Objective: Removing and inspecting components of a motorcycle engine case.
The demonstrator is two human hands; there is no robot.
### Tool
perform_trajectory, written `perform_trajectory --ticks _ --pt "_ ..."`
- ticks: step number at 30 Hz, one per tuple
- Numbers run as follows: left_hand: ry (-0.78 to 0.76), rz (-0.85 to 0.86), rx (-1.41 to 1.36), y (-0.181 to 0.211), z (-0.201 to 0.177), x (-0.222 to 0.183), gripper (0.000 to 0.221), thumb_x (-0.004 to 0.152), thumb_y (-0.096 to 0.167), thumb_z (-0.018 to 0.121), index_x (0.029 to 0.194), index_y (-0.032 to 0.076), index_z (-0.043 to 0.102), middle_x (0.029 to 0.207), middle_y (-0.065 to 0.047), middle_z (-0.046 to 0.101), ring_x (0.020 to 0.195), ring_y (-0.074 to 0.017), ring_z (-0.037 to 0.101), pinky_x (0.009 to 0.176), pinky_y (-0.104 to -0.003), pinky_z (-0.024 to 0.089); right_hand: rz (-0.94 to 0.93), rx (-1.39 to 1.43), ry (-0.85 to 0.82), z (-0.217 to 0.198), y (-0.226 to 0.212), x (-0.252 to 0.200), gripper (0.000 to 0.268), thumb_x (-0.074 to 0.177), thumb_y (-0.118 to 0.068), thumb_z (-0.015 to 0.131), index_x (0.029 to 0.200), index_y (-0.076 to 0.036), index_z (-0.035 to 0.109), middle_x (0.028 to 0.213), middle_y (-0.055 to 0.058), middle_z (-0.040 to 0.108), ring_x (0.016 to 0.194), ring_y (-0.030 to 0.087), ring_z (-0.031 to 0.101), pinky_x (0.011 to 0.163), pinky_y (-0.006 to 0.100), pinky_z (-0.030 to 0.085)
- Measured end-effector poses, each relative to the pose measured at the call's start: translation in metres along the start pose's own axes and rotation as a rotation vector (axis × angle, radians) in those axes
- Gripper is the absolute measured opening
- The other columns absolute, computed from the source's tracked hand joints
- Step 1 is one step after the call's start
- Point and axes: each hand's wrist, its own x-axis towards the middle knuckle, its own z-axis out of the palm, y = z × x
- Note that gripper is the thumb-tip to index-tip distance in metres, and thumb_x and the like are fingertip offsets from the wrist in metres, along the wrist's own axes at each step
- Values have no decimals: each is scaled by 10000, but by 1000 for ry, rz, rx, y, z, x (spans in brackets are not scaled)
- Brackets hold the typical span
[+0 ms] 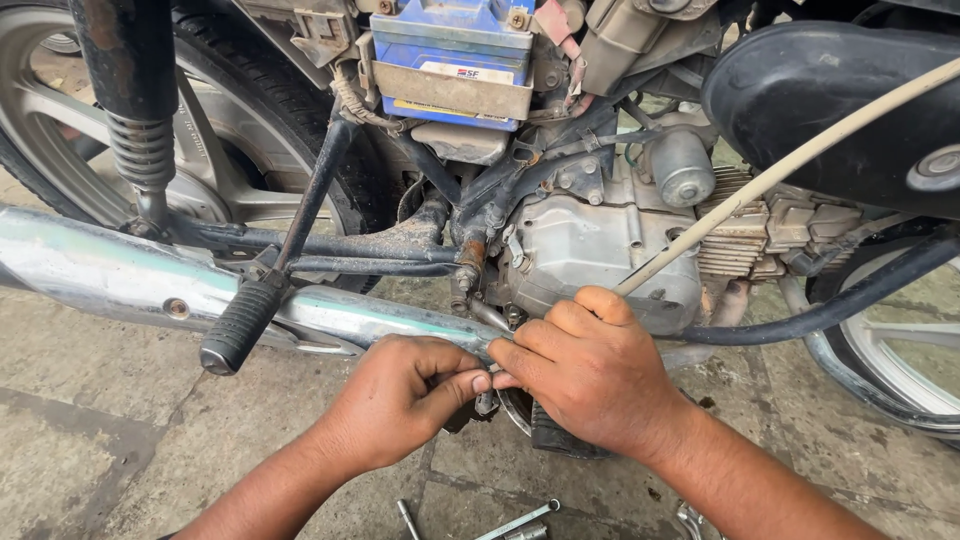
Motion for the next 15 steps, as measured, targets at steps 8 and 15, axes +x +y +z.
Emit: perform_trajectory --ticks 8,15 --pt "-48 21 175 -2 -18 0 265 879 388 720 842 138 798 627 -33 721 565 -186 683 557 -365 513 -47 41 -42 1 7 -5 266 865 -360 717 1026 -152 762 827 -79 658 768 131 580 838 329 402" --pt "-128 -25 227 0 -27 -4 274 869 425 717 881 169 816 689 -21 751 644 -184 723 617 -365 543 3 46 -70 0 8 -5 271 843 -353 743 999 -133 763 861 -66 694 772 127 596 822 326 419"
